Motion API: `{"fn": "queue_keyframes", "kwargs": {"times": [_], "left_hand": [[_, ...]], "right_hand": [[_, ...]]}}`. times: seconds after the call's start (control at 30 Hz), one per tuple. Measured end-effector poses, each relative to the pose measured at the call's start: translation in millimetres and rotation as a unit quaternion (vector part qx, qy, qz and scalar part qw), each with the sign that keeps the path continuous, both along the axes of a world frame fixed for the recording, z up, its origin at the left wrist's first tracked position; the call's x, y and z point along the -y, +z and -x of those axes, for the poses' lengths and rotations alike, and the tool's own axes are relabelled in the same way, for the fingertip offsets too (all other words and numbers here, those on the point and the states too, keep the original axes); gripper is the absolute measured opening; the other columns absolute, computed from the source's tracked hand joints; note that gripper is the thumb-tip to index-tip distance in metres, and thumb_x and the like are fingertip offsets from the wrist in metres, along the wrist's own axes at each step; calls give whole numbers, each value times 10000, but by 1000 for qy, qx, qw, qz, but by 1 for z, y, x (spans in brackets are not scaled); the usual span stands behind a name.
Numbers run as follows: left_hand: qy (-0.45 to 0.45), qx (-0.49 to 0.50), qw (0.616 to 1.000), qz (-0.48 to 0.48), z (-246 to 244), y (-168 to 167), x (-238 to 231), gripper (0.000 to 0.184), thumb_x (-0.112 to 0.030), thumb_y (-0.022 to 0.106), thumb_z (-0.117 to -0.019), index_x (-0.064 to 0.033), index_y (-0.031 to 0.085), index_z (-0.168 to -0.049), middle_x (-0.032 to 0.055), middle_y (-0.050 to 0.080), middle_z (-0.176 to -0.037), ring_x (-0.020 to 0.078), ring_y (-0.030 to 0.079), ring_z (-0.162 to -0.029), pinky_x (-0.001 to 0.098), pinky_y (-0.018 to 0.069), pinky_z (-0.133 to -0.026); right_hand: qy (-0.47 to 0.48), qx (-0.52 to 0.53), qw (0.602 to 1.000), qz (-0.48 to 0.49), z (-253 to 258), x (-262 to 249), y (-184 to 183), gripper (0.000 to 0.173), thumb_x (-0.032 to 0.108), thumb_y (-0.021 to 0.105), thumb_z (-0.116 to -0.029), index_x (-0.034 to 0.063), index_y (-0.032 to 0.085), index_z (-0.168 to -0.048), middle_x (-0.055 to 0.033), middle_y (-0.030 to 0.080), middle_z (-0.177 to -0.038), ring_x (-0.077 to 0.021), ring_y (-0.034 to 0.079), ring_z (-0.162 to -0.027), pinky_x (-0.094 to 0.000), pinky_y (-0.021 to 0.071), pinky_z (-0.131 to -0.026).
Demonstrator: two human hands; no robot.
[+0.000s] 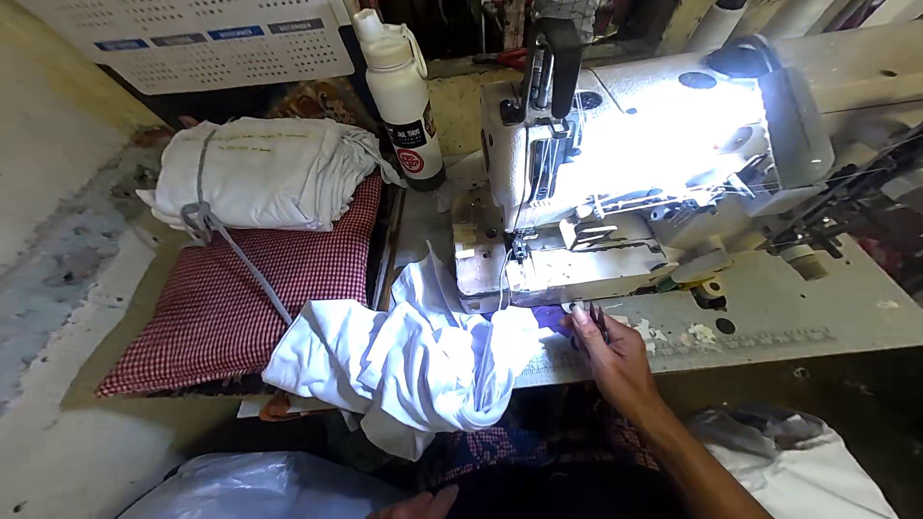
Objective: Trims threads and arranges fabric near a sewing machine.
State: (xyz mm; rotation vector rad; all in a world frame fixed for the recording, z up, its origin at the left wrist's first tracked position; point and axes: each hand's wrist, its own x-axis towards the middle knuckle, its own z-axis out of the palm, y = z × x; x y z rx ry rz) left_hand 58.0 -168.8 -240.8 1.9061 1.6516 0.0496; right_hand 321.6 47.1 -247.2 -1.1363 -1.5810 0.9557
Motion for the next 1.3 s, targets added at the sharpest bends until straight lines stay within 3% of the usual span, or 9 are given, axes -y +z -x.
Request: {"fn": "queue_keyframes", "kwargs": {"times": [0.1,0.27,0.37,0.67,0.77,0.87,1.07,1.23,1.3], "left_hand": [[67,98,962,-247,-24,5,-18,201,-254,681,-988,-73,764,-963,85,747,-913,164,727,-779,345,611,-662],[146,35,931,-332,-70,-5,-74,649,-481,737,-878,-26,645,-1332,97,732,-1124,144,676,-623,355,581,-525],[140,-7,920,-366,-56,-7,-86,378,-475,685,-868,-99,724,-875,27,678,-737,167,669,-598,380,560,-502],[78,200,929,-302,48,97,-74,252,-385,732,-940,-229,774,-1134,-84,734,-978,-22,651,-908,153,543,-806],[11,217,927,-305,49,130,-77,237,-335,717,-961,-237,757,-1174,-58,739,-1113,50,670,-1078,240,560,-953],[-51,303,906,-291,51,164,-88,192,-298,689,-980,-207,730,-1145,-14,706,-1214,187,620,-1241,373,516,-1078],[-132,344,913,-174,36,221,-107,122,-349,661,-1001,-243,719,-1022,-179,696,-862,-94,637,-771,99,543,-685],[-128,459,831,-287,96,189,-126,166,-152,604,-982,-39,719,-943,8,717,-868,60,698,-845,205,572,-770],[-68,264,910,-312,101,201,-130,133,-5,601,-931,39,666,-823,6,648,-720,-28,623,-692,106,488,-664]], "right_hand": [[-5,11,1000,17,8,5,-10,321,296,504,-1073,83,744,-1073,0,670,-901,-53,585,-654,-214,511,-573],[26,19,994,101,34,15,-16,346,364,750,-909,75,719,-1096,-28,700,-976,-102,667,-833,-302,583,-747],[44,-36,996,68,38,19,-18,137,176,763,-849,93,714,-946,-11,679,-957,-65,627,-775,-227,533,-656],[212,-167,959,-82,37,37,37,161,54,706,-905,52,563,-978,-82,730,-1069,-89,696,-887,-227,570,-720],[313,-118,933,-130,36,36,71,418,75,711,-909,-3,602,-1305,-53,657,-943,-55,602,-773,-199,534,-672],[380,-93,906,-160,29,29,102,202,170,753,-928,19,735,-1060,-60,628,-893,-79,581,-834,-211,490,-719],[455,-117,872,-137,-16,14,156,294,240,777,-916,31,602,-805,-87,633,-1133,-41,581,-944,-177,472,-727],[353,97,920,-137,-82,34,169,304,318,792,-898,29,704,-929,-45,685,-1121,2,606,-897,-149,508,-707],[249,144,948,-134,-113,52,177,221,272,770,-893,82,701,-985,41,681,-885,43,597,-749,-142,502,-628]]}}
